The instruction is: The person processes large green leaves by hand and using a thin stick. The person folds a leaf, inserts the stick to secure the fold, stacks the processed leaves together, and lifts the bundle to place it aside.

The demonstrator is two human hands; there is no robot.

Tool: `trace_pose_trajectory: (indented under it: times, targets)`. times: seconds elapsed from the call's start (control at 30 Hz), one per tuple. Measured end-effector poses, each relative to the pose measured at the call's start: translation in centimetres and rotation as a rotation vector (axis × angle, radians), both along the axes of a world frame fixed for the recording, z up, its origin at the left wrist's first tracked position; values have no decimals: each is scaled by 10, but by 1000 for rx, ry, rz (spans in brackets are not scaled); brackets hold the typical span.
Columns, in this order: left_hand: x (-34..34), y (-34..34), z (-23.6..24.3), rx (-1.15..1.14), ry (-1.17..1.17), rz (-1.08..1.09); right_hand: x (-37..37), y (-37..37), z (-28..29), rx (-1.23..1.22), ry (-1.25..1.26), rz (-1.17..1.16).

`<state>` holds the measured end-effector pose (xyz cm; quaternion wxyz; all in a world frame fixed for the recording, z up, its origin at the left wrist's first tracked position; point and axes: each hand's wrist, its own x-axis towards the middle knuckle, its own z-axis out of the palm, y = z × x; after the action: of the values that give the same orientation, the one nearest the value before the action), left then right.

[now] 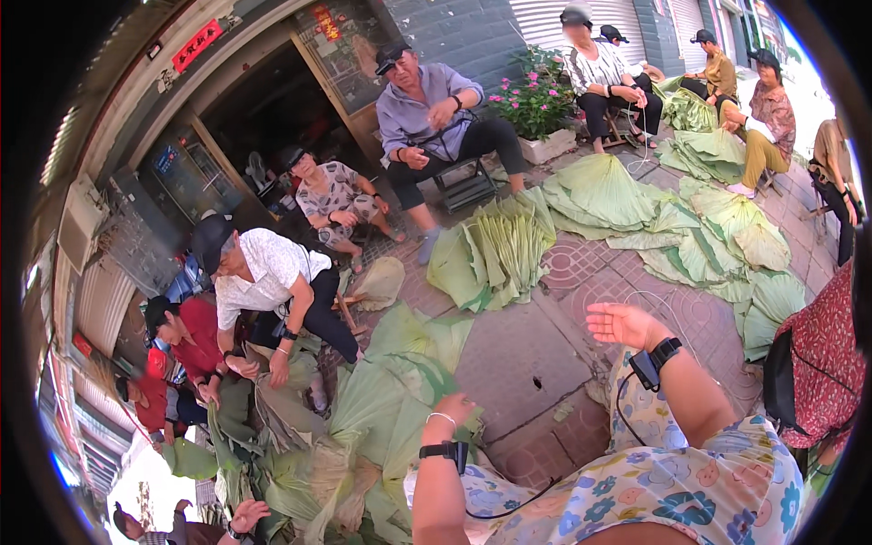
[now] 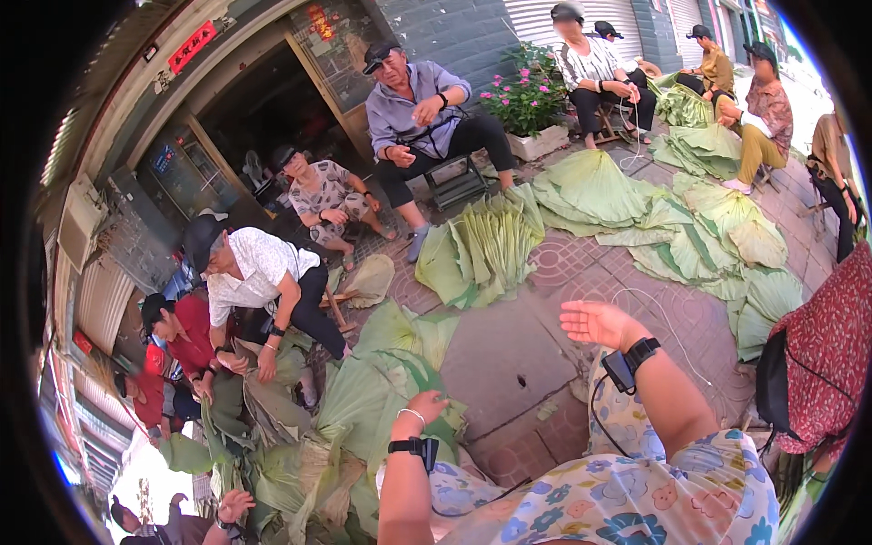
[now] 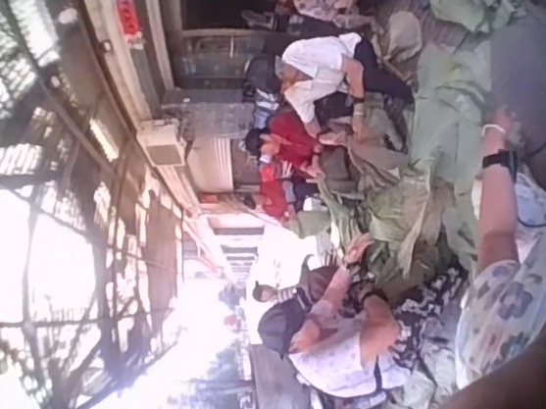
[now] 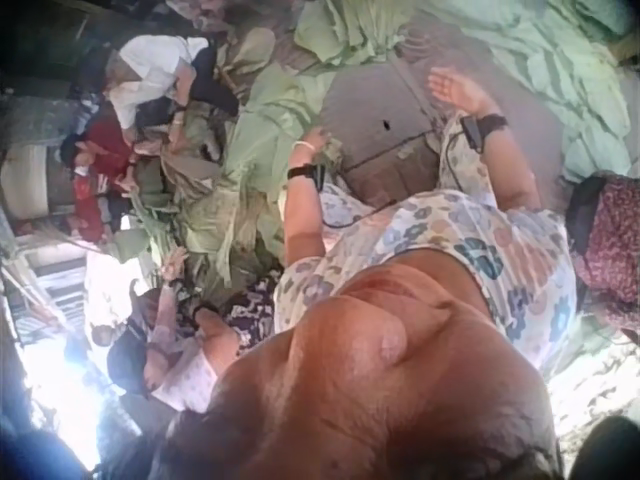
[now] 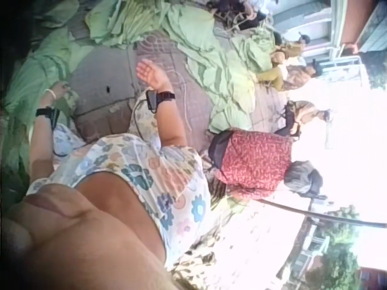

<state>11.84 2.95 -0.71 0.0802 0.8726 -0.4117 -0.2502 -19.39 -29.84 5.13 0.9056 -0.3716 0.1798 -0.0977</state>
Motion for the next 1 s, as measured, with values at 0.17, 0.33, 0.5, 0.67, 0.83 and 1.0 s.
trace_pose_trajectory:
  times: [0.17, 0.33, 0.5, 0.67, 0.83, 1.0]
  targets:
    - [-6, 8, 6, -18, 5, 11, 13, 8, -1, -29, 32, 8]
    - [-13, -3, 21, 115, 55, -27, 20, 10, -2, -25, 32, 14]
    - [-14, -9, 16, 71, 62, -52, 22, 13, -1, -32, 31, 13]
    - [-8, -1, 1, 34, 31, -58, 29, 21, 5, -57, 24, 22]
    - [-21, -18, 11, 48, 21, -97, 20, 20, 4, -57, 58, -27]
    - [-25, -19, 11, 24, 20, -49, 22, 22, 4, -84, 64, -26]
